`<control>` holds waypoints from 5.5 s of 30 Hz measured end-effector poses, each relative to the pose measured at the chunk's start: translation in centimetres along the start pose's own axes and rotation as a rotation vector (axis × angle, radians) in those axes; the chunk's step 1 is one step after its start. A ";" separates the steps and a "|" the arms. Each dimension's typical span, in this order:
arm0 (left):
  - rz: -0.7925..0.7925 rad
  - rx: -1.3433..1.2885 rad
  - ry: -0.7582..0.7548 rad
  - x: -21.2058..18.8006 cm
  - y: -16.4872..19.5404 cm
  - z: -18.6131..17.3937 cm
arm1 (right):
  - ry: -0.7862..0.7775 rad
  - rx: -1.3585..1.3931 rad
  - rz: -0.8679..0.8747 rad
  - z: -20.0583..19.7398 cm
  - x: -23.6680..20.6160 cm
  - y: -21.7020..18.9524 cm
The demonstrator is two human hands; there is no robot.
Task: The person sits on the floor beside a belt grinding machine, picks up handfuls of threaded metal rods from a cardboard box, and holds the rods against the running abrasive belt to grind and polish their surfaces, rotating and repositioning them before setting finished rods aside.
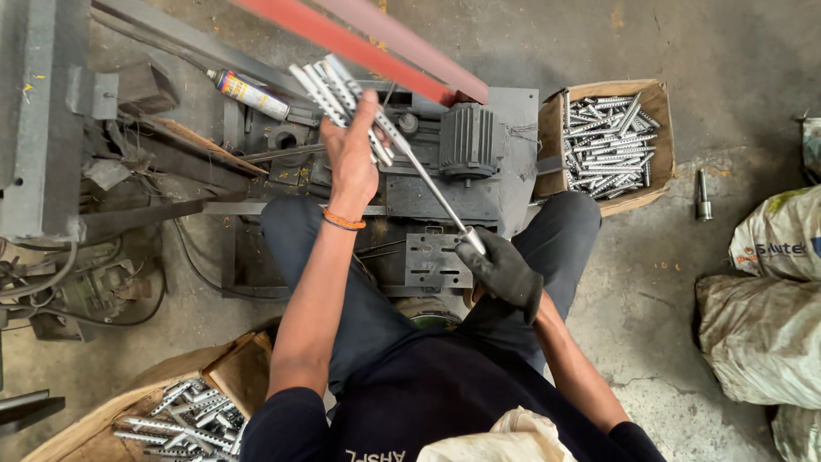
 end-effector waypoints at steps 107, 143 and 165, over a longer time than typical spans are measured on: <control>-0.400 -0.211 0.295 5.2 -9.8 -5.0 | 0.106 0.619 0.062 0.5 28.8 2.8; -0.394 -0.202 0.310 5.2 -10.0 -5.5 | 0.152 0.801 0.113 0.4 33.2 6.6; -0.402 -0.225 0.303 5.2 -9.9 -5.3 | 0.057 0.213 -0.312 1.6 33.9 3.6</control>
Point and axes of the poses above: each hand's wrist, its own x-axis towards the middle knuckle, its own z-axis out of the palm, y = z × x, the point moved 7 cm from there along x, towards the middle knuckle, and after that the axes turned 14 degrees about -z, right-handed, at the moved point
